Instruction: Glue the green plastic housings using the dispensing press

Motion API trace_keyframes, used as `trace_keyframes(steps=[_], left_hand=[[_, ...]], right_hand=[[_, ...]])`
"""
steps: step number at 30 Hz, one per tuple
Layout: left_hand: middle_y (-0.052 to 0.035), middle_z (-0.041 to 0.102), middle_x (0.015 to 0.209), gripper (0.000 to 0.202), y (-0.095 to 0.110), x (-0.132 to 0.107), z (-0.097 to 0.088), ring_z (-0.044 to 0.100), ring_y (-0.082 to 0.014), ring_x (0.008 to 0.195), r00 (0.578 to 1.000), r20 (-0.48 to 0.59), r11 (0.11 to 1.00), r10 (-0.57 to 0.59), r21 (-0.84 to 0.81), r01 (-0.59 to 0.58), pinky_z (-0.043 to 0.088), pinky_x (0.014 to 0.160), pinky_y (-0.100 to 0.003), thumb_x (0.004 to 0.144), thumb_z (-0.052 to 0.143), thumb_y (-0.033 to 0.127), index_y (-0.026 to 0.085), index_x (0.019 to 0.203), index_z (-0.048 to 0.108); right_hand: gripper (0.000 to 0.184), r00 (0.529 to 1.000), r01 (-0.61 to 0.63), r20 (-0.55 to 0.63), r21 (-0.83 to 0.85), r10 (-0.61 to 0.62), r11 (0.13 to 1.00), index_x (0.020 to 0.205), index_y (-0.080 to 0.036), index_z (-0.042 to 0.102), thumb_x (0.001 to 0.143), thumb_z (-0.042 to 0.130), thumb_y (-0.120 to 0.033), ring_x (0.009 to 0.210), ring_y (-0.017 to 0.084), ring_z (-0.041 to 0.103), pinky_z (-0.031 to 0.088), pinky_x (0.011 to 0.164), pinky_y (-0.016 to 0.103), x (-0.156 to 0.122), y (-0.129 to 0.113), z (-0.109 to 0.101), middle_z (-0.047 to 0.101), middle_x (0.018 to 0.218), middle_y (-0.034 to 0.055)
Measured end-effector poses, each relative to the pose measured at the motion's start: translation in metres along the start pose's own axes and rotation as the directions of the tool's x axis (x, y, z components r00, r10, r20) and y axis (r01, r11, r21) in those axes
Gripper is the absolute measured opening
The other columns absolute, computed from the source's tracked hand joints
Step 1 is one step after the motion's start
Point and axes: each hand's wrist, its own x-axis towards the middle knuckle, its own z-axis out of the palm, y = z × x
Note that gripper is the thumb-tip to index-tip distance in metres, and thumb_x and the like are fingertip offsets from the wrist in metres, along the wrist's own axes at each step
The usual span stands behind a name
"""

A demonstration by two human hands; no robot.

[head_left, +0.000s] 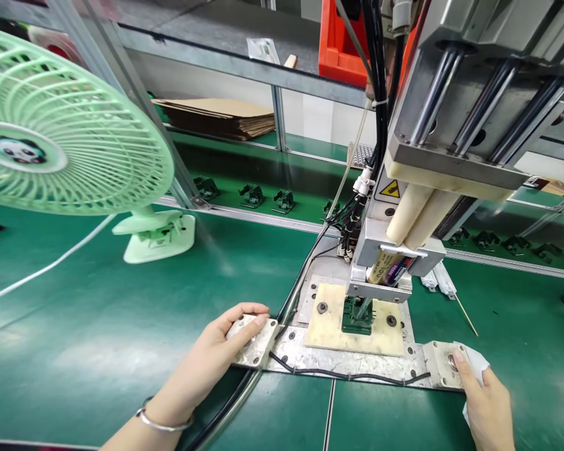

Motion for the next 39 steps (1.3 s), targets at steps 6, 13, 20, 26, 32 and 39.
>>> trace_keyframes(steps=[6,13,20,26,32,39], left_hand=[[0.0012,0.059,0.070,0.062,-0.002,0.001,-0.002,0.049,-0.0142,0.056,1.000,0.001,1.000,-0.014,0.025,0.014,0.036,0.052,-0.022,0.067,0.074,0.068,0.019,0.103,0.062],[0.0015,0.060,0.073,0.062,-0.005,0.002,-0.002,0.048,-0.0125,0.060,1.000,0.014,1.000,-0.016,0.018,0.016,0.036,0.055,-0.020,0.069,0.073,0.068,0.019,0.106,0.061],[-0.0003,0.061,0.078,0.061,-0.005,0.002,-0.002,0.051,-0.0140,0.064,0.999,0.031,1.000,-0.016,-0.012,0.016,0.040,0.056,-0.021,0.071,0.073,0.067,0.019,0.106,0.061],[-0.0023,0.063,0.081,0.060,-0.004,0.001,-0.003,0.054,-0.0154,0.065,1.000,0.029,1.000,0.003,-0.014,-0.002,0.043,0.058,-0.023,0.070,0.074,0.066,0.018,0.105,0.062],[-0.0011,0.061,0.077,0.063,-0.008,0.003,-0.003,0.053,-0.0154,0.063,1.000,0.031,1.000,0.003,-0.002,-0.003,0.041,0.056,-0.022,0.071,0.071,0.069,0.018,0.106,0.060],[-0.0010,0.063,0.079,0.062,-0.009,0.005,-0.003,0.054,-0.0152,0.064,1.000,0.017,1.000,-0.003,-0.005,0.003,0.042,0.056,-0.021,0.069,0.073,0.068,0.019,0.105,0.062]], right_hand=[[0.074,1.000,0.011,0.012,-0.012,-0.011,1.000,0.096,-0.013,0.075,0.055,0.076,-0.075,0.093,0.035,0.067,0.056,0.066,0.034,-0.001,0.002,0.001,0.075,0.099,0.0112],[0.075,1.000,0.011,-0.001,0.014,-0.011,1.000,0.098,-0.012,0.076,0.053,0.078,-0.072,0.093,0.035,0.067,0.054,0.067,0.034,0.000,0.003,0.001,0.075,0.102,0.0113],[0.071,0.999,0.033,-0.027,0.002,-0.033,0.999,0.100,-0.015,0.073,0.060,0.072,-0.074,0.098,0.033,0.065,0.049,0.078,0.036,-0.011,-0.005,0.004,0.075,0.100,0.0087],[0.073,1.000,-0.014,-0.005,-0.007,0.014,1.000,0.098,-0.016,0.073,0.055,0.074,-0.075,0.100,0.034,0.065,0.050,0.076,0.035,-0.005,-0.002,0.001,0.075,0.102,0.0087],[0.073,1.000,-0.011,-0.014,-0.034,0.011,0.999,0.096,-0.015,0.074,0.055,0.073,-0.077,0.095,0.033,0.065,0.051,0.073,0.035,-0.006,-0.002,0.002,0.075,0.096,0.0088],[0.075,1.000,-0.008,-0.002,-0.019,0.008,1.000,0.095,-0.014,0.075,0.053,0.076,-0.076,0.096,0.034,0.065,0.054,0.070,0.033,-0.002,0.001,-0.001,0.075,0.097,0.0102]])
